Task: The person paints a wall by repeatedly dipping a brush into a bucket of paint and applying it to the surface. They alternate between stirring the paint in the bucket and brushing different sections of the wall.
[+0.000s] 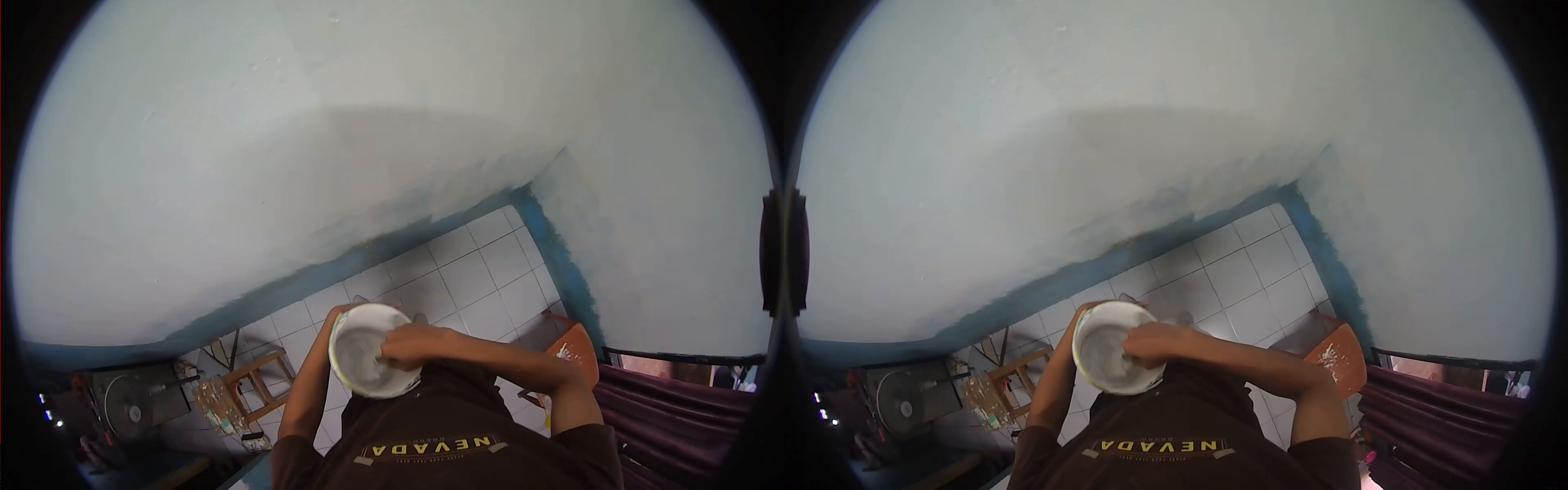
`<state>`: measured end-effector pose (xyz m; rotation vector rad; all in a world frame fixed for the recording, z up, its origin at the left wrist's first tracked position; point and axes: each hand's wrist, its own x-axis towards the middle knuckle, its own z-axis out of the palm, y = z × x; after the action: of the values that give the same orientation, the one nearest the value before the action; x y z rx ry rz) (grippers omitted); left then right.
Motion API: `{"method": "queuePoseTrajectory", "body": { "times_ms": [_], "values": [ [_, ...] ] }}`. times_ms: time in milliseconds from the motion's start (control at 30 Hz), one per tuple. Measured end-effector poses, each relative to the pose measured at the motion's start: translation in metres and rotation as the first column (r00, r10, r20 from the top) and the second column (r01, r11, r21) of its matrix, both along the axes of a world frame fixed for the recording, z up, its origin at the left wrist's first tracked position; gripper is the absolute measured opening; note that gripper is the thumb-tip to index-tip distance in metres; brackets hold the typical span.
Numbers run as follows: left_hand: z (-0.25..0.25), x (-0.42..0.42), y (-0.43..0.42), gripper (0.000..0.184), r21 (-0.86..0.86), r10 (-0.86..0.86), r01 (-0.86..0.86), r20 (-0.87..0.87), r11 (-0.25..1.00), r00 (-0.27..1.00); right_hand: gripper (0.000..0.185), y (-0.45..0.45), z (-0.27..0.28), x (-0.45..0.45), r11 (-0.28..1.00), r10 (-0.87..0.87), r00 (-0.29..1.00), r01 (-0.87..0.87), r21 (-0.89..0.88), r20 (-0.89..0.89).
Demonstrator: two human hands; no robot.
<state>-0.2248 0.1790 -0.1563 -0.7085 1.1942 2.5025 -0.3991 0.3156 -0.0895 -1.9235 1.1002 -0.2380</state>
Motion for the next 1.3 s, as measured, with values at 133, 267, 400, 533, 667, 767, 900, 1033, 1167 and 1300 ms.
{"method": "queuePoseTrajectory", "body": {
  "times_ms": [133,267,400,533,667,767,900,1033,1167,1300],
  "values": [
    [0.0,0.007,0.009,0.034,0.048,0.041,-0.043,0.035,0.998,0.999,0.023,-0.009,0.023,-0.006,0.991,0.115,0.992,-0.117,0.057,0.047],
    [0.001,0.009,0.01,0.034,0.089,0.12,-0.124,0.051,0.988,0.991,0.024,-0.006,-0.005,0.036,0.995,0.066,0.994,-0.072,-0.069,-0.083],
    [0.006,0.043,0.014,0.034,0.106,0.174,-0.18,0.061,0.978,0.983,0.023,0.005,0.019,0.045,0.991,0.105,0.993,-0.1,0.091,-0.054],
    [0.015,0.028,-0.009,0.034,0.094,0.181,-0.183,0.03,0.978,0.983,0.027,-0.012,0.017,0.022,0.996,0.035,0.987,-0.048,0.078,0.159],
    [0.027,0.04,-0.035,0.034,0.087,0.174,-0.174,0.012,0.981,0.985,0.029,-0.02,0.025,0.003,0.967,-0.247,0.892,0.2,0.159,0.379],
    [0.03,0.064,-0.052,0.034,0.085,0.167,-0.166,-0.005,0.982,0.986,0.029,-0.003,0.017,-0.007,0.852,-0.458,0.785,0.255,0.457,0.416],
    [0.028,0.097,-0.058,0.034,0.105,0.147,-0.145,-0.012,0.984,0.989,0.03,0.011,0.013,0.0,0.707,-0.706,0.493,0.445,0.55,0.508],
    [0.029,0.1,-0.063,0.034,0.115,0.134,-0.131,-0.021,0.985,0.991,0.036,-0.015,-0.004,-0.01,0.429,-0.853,0.263,0.845,0.319,0.45],
    [0.032,0.107,-0.063,0.033,0.137,0.129,-0.126,-0.011,0.982,0.992,0.039,-0.065,-0.008,-0.037,0.157,-0.927,0.229,0.956,-0.247,0.298],
    [0.037,0.11,-0.064,0.033,0.155,0.148,-0.147,-0.001,0.977,0.989,0.036,-0.126,0.014,-0.064,0.024,-0.904,0.208,0.898,-0.439,0.374]
  ]
}}
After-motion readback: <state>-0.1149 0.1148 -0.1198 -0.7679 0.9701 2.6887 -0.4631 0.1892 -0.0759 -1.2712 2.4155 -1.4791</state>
